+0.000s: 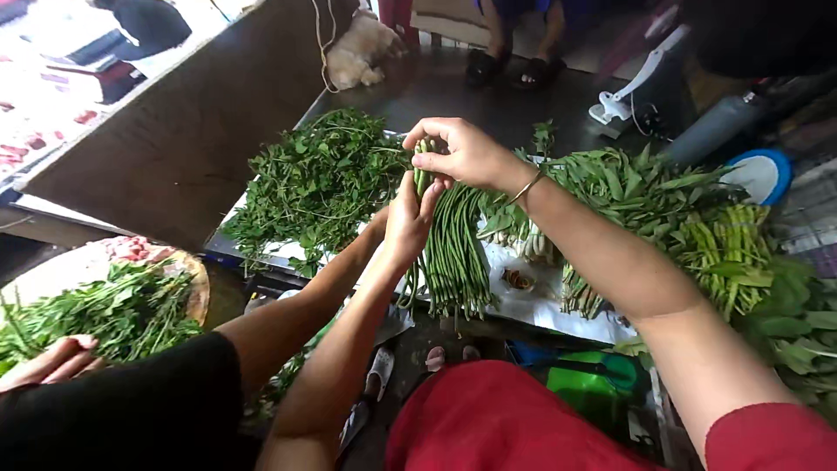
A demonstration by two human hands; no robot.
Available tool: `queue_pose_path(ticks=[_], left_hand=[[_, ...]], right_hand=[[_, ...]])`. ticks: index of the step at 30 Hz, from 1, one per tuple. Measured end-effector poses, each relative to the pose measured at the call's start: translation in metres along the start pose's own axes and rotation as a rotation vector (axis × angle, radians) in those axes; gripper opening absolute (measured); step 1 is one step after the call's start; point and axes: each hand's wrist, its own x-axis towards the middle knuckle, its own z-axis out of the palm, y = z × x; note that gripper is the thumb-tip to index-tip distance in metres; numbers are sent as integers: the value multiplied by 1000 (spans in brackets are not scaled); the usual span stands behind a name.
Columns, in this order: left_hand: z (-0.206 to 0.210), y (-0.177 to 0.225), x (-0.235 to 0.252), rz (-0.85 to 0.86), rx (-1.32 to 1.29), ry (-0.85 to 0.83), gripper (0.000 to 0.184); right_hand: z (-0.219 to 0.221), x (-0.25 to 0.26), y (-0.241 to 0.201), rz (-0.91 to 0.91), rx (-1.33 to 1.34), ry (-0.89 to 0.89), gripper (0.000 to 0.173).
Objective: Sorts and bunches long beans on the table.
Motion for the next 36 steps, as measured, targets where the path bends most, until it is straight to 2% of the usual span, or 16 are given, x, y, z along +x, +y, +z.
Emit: queue_pose_path(ticks=[5, 7, 11, 13, 14, 16, 18, 19, 20, 21, 22, 24, 27, 33, 35, 36], left_hand=[[7, 5, -6, 30, 14, -62, 25], [9, 6, -8, 29, 19, -77, 23], [-14, 29, -9, 70, 24, -107, 27], [-36, 64, -9, 110, -55, -91, 19], [-48, 80, -8, 145, -116, -71, 17], [-81, 85, 8, 278, -364, -145, 23], [-126, 67, 43, 441, -618, -449, 36], [-135, 74, 50, 438, -660, -524, 38], [-129, 92, 45, 382, -694, -462, 40], [-107, 123, 33, 277, -732, -226, 48], [-98, 142, 33, 200, -752, -168, 56], [-103, 150, 46, 172, -819, -265, 63], [-112, 145, 66, 206, -867, -362, 60], [-105, 156, 60, 178, -899, -351, 67], [-136, 139, 66, 232, -904, -507, 54], [-166, 121, 74, 262, -894, -609, 38]], right_hand=[[18, -11, 0, -127, -551, 80, 44], [20, -14, 4, -147, -539, 85, 50], [-5, -51, 23, -195, -183, 208, 50], [-17, -92, 57, -17, -161, 274, 39], [-16, -119, 83, 158, -220, 259, 30], [1, -178, 140, 585, -328, 48, 27], [34, -224, 182, 980, -412, -220, 29], [51, -238, 190, 1107, -427, -307, 31], [66, -250, 193, 1167, -444, -332, 32], [79, -259, 192, 1179, -481, -303, 32], [88, -264, 192, 1161, -527, -256, 31], [96, -268, 196, 1136, -556, -190, 31], [96, -268, 200, 1127, -533, -172, 31], [85, -270, 201, 1130, -502, -150, 32], [82, -270, 197, 1149, -466, -88, 35], [81, -270, 195, 1162, -443, -40, 36]])
